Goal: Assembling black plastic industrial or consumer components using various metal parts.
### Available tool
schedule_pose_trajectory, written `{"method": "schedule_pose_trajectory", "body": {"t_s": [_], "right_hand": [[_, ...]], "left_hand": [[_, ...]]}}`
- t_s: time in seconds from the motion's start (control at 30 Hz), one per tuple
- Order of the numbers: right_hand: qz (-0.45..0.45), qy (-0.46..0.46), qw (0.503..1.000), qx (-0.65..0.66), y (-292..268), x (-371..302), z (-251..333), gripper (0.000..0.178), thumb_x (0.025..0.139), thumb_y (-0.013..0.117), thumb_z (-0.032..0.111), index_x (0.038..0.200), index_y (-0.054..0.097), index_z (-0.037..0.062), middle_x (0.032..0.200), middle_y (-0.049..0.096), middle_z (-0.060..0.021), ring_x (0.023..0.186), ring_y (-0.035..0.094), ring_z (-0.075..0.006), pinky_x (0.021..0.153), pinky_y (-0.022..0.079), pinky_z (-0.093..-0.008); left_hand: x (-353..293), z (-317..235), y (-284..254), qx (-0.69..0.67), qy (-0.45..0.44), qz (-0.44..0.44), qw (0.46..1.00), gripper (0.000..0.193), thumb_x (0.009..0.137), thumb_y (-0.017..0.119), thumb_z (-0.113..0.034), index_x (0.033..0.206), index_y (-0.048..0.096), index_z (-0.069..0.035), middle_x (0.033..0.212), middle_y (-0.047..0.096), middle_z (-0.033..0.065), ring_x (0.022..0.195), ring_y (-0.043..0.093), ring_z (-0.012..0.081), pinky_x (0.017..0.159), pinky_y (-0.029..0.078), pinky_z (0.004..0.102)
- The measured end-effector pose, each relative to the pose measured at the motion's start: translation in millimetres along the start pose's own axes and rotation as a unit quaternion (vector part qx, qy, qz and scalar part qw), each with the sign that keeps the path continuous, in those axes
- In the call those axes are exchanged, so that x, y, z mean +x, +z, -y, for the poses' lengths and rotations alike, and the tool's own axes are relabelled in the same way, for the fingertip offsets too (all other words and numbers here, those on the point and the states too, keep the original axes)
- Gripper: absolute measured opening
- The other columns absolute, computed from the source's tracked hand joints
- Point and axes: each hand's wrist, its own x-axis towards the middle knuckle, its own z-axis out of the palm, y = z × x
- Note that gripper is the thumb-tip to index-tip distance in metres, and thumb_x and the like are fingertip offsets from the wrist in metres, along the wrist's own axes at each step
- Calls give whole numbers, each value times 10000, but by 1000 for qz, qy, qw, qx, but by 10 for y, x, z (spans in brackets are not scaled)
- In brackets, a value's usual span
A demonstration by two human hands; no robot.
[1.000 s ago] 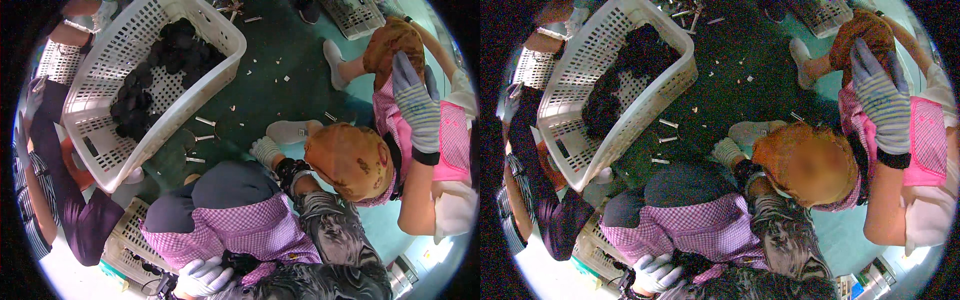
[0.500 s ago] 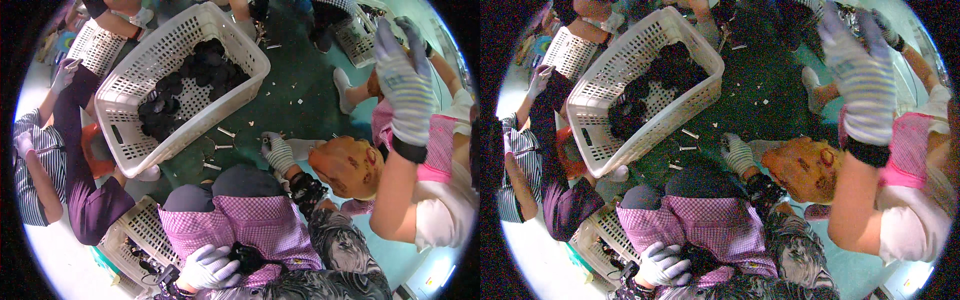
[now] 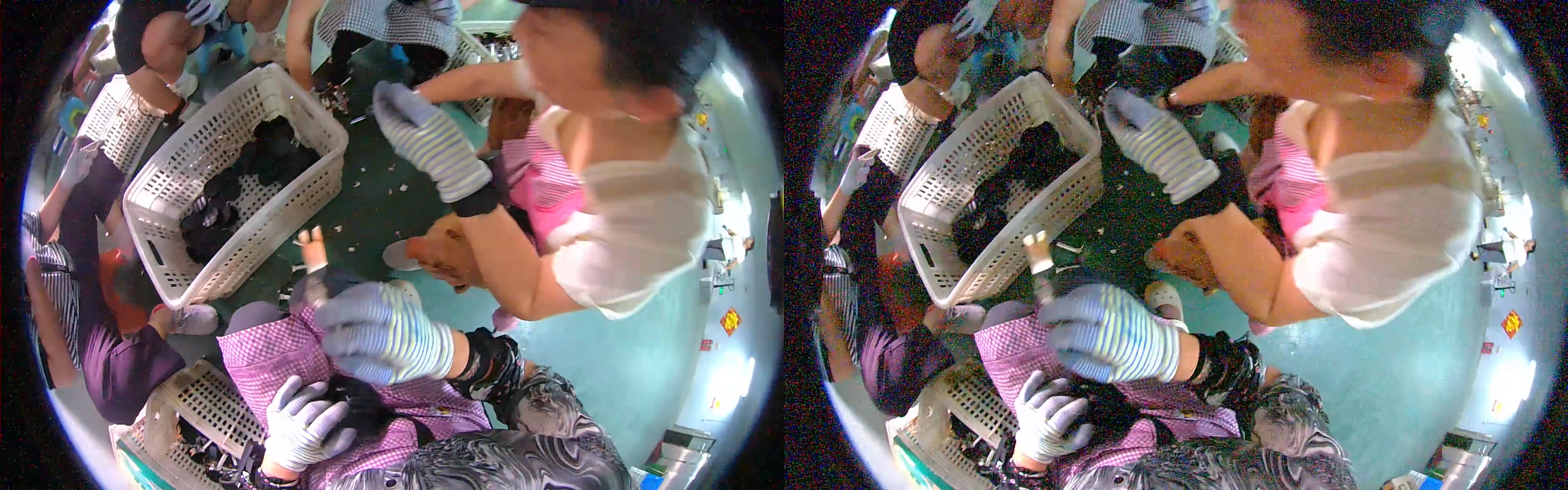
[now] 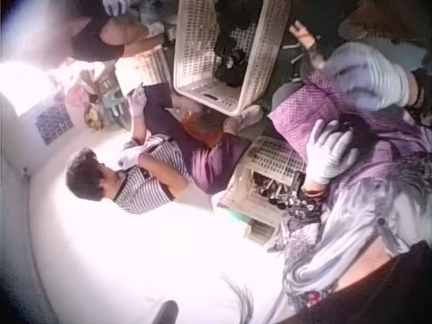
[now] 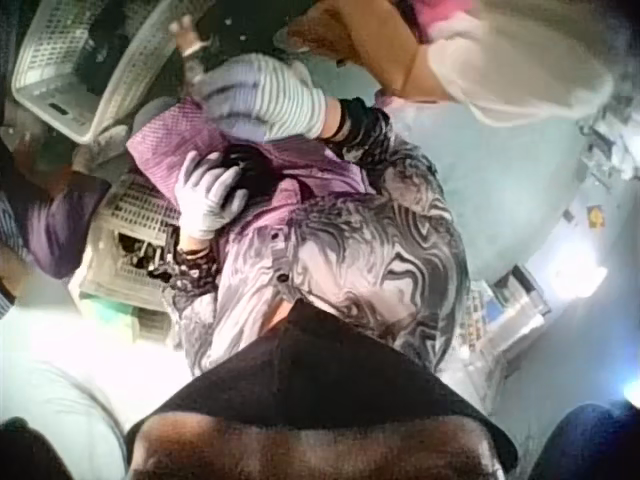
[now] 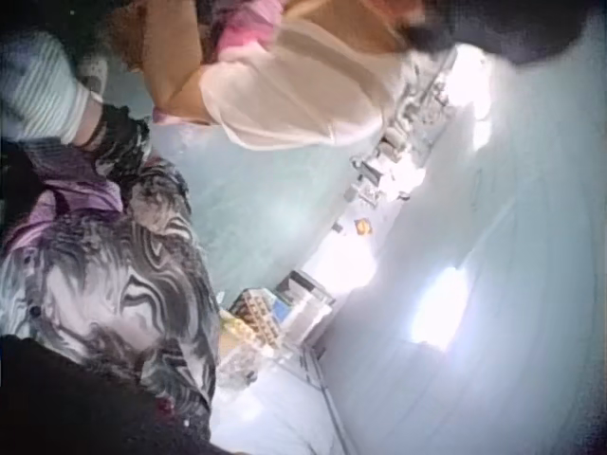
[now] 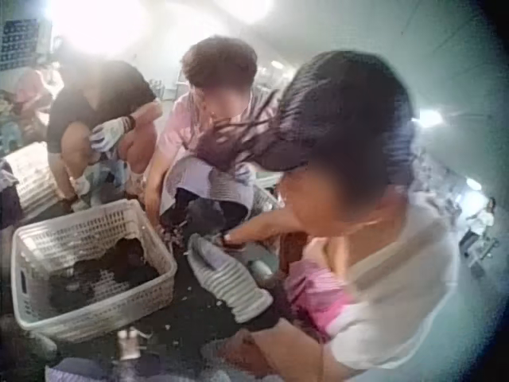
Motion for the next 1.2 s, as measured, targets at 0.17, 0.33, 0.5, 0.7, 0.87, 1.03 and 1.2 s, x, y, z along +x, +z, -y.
{"method": "schedule_pose_trajectory", "body": {"t_s": [0.17, 0.33, 0.5, 0.7, 0.87, 1.03, 1.2], "right_hand": [[5, -83, 992, 94, 189, 33, 540, 241, 718, 573, 140, 946, 550, 65, 1015, 559, -107, 858, 560, -303, 766, 459, -420], [3, -128, 988, 85, 454, -222, 726, 228, 736, 537, 175, 940, 533, 73, 1002, 543, -98, 877, 546, -308, 815, 436, -453], [29, -132, 984, 117, 499, -279, 854, 250, 730, 533, 203, 956, 527, 96, 972, 551, -93, 901, 537, -314, 837, 426, -463], [-44, 54, 970, 232, 482, -325, 954, 548, 706, 642, 41, 1209, 437, 119, 925, 554, -121, 797, 573, -289, 644, 497, -340], [205, 117, 958, 164, 432, -380, 886, 599, 743, 583, 120, 1309, 400, 197, 733, 549, -72, 599, 555, -228, 525, 452, -306], [242, 106, 928, 264, 272, -342, 891, 405, 713, 530, -21, 1096, 566, 103, 896, 630, -96, 767, 614, -193, 675, 482, -300], [1, 199, 931, 306, 259, -481, 798, 300, 761, 528, -10, 1053, 575, 41, 919, 626, -84, 823, 597, -173, 722, 477, -275]], "left_hand": [[46, -379, -120, -371, -251, -263, 855, 408, 813, 553, -424, 1001, 546, -62, 911, 569, 65, 957, 542, 275, 950, 349, 455], [-101, -378, -143, -639, -298, -288, 648, 700, 867, 382, -558, 1304, 336, -13, 1032, 543, 62, 905, 512, 167, 794, 427, 282], [-383, -268, 77, -588, -233, -333, 699, 564, 888, 410, -475, 1234, 418, -30, 1052, 538, 85, 852, 537, 178, 747, 450, 300], [-334, -337, -82, -382, -249, -290, 841, 234, 891, 452, -197, 962, 531, 12, 880, 596, 111, 763, 553, 178, 702, 433, 279], [-176, -449, -125, -396, -277, -245, 840, 258, 889, 439, -196, 977, 541, 25, 948, 602, 120, 888, 558, 177, 806, 434, 296], [-163, -334, -280, -51, -58, -101, 992, 372, 767, 568, -127, 1101, 496, 20, 1048, 547, 198, 1004, 513, 361, 916, 387, 448], [-166, -489, -268, -7, 30, 70, 997, 461, 606, 701, -233, 1016, 557, -80, 964, 536, 132, 1096, 437, 361, 960, 296, 542]]}}
